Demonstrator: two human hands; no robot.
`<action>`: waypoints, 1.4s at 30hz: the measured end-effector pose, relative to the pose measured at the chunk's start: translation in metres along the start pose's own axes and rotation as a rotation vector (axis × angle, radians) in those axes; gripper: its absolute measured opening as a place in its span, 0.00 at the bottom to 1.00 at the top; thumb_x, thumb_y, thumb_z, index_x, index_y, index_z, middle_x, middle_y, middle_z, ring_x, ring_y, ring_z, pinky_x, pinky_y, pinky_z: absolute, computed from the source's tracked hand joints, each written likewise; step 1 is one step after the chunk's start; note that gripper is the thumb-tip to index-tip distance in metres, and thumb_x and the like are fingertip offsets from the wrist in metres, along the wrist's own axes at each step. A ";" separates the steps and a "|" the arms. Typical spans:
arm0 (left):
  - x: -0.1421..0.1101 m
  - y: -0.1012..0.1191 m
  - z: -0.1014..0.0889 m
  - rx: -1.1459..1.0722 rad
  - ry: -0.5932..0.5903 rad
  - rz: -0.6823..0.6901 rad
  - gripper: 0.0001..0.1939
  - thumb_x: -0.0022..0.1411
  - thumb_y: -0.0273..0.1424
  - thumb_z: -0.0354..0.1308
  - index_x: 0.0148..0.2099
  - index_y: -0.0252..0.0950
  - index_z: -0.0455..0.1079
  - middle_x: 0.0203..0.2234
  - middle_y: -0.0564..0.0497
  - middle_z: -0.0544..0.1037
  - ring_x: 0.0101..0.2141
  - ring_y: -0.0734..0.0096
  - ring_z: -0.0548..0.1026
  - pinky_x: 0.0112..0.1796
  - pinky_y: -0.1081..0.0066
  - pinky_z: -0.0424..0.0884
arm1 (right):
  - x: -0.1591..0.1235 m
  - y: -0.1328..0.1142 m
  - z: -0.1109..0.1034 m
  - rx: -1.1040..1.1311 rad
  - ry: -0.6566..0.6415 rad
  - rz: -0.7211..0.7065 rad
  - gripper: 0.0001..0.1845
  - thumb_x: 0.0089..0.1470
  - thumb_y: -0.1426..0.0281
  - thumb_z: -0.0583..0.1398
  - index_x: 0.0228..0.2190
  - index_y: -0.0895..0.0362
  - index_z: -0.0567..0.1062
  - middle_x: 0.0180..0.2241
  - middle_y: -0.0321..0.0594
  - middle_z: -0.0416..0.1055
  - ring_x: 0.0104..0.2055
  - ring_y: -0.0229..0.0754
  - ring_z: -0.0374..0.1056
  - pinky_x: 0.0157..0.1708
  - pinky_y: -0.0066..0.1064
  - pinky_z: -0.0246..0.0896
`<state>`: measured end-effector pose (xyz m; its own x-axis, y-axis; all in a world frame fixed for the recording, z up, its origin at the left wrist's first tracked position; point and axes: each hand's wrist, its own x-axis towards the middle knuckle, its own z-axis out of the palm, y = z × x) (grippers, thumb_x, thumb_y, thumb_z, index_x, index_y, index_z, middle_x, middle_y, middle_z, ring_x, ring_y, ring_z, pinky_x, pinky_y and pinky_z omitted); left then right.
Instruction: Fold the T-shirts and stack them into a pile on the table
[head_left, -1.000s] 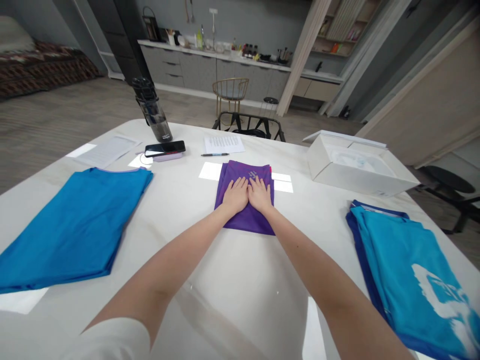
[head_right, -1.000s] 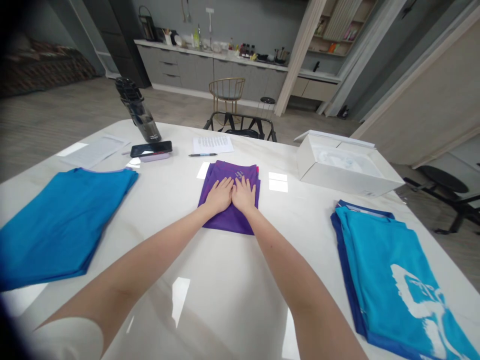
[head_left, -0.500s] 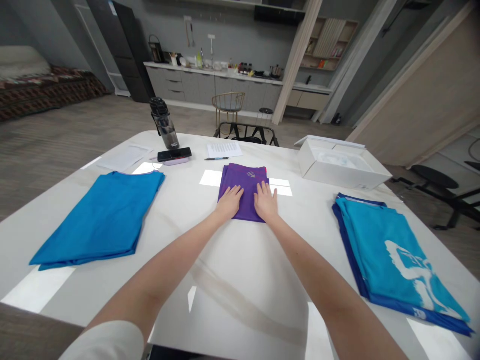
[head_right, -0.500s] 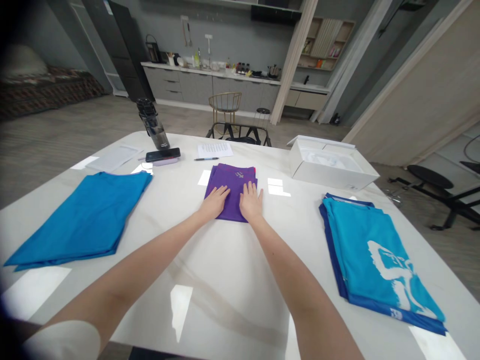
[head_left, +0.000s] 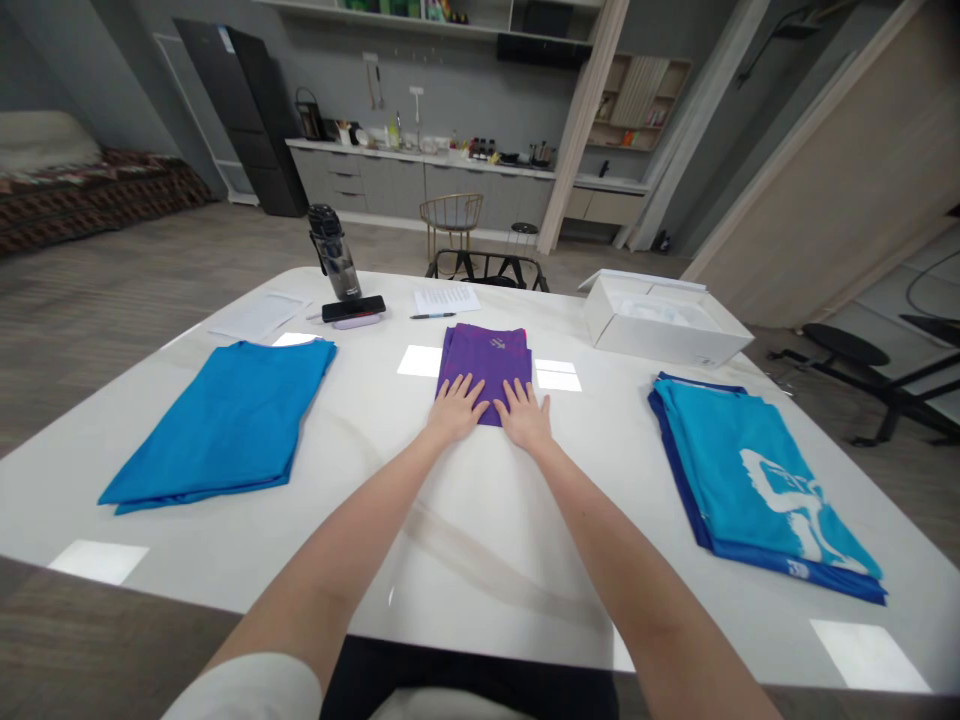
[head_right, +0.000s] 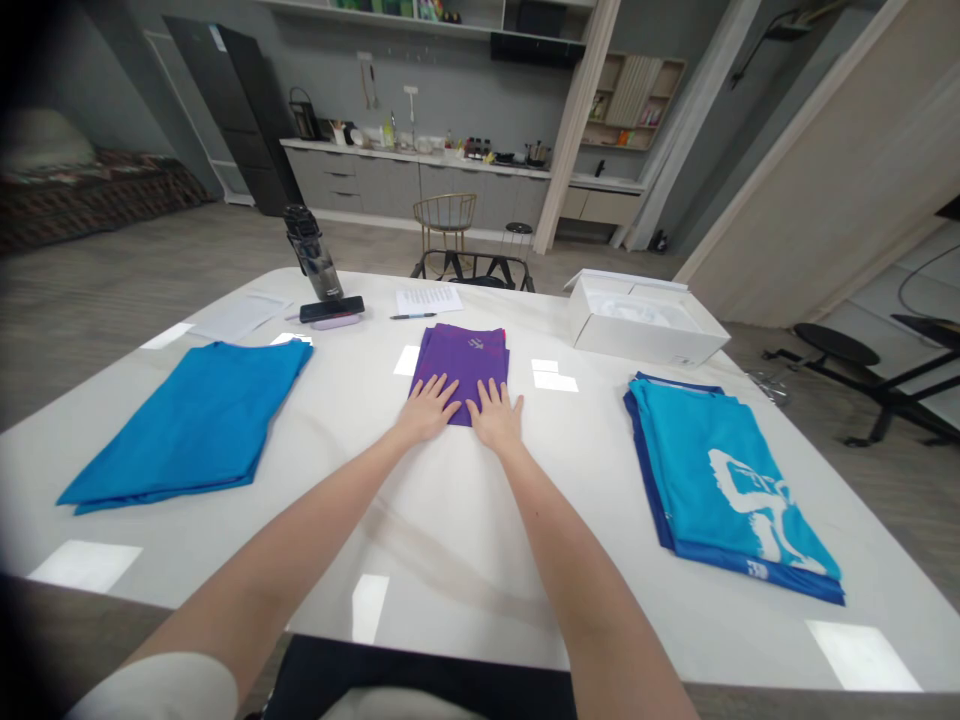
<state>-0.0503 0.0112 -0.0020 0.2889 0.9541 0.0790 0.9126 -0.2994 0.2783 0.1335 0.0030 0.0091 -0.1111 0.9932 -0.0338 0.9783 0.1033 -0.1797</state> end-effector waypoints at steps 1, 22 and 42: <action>-0.002 0.000 0.000 -0.001 -0.006 -0.006 0.34 0.75 0.49 0.38 0.76 0.41 0.53 0.74 0.44 0.52 0.73 0.54 0.48 0.70 0.51 0.43 | -0.003 0.001 0.001 0.001 -0.001 0.005 0.37 0.71 0.49 0.39 0.73 0.51 0.50 0.75 0.42 0.41 0.76 0.54 0.35 0.70 0.64 0.28; -0.086 -0.048 -0.018 -0.096 0.227 0.017 0.20 0.69 0.21 0.48 0.55 0.36 0.77 0.53 0.44 0.80 0.56 0.61 0.75 0.60 0.63 0.70 | -0.078 0.046 -0.005 0.093 0.290 -0.076 0.16 0.68 0.71 0.54 0.48 0.55 0.81 0.48 0.48 0.75 0.53 0.51 0.67 0.52 0.38 0.59; -0.110 -0.033 -0.037 0.190 0.117 0.106 0.18 0.71 0.22 0.45 0.51 0.37 0.75 0.45 0.41 0.79 0.48 0.53 0.74 0.50 0.56 0.66 | -0.086 0.050 -0.006 0.039 0.166 -0.139 0.15 0.72 0.69 0.50 0.46 0.56 0.76 0.47 0.47 0.76 0.49 0.50 0.70 0.46 0.37 0.56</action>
<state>-0.1232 -0.0834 0.0152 0.3604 0.9084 0.2118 0.9203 -0.3834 0.0782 0.1931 -0.0770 0.0087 -0.2111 0.9650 0.1553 0.9477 0.2410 -0.2093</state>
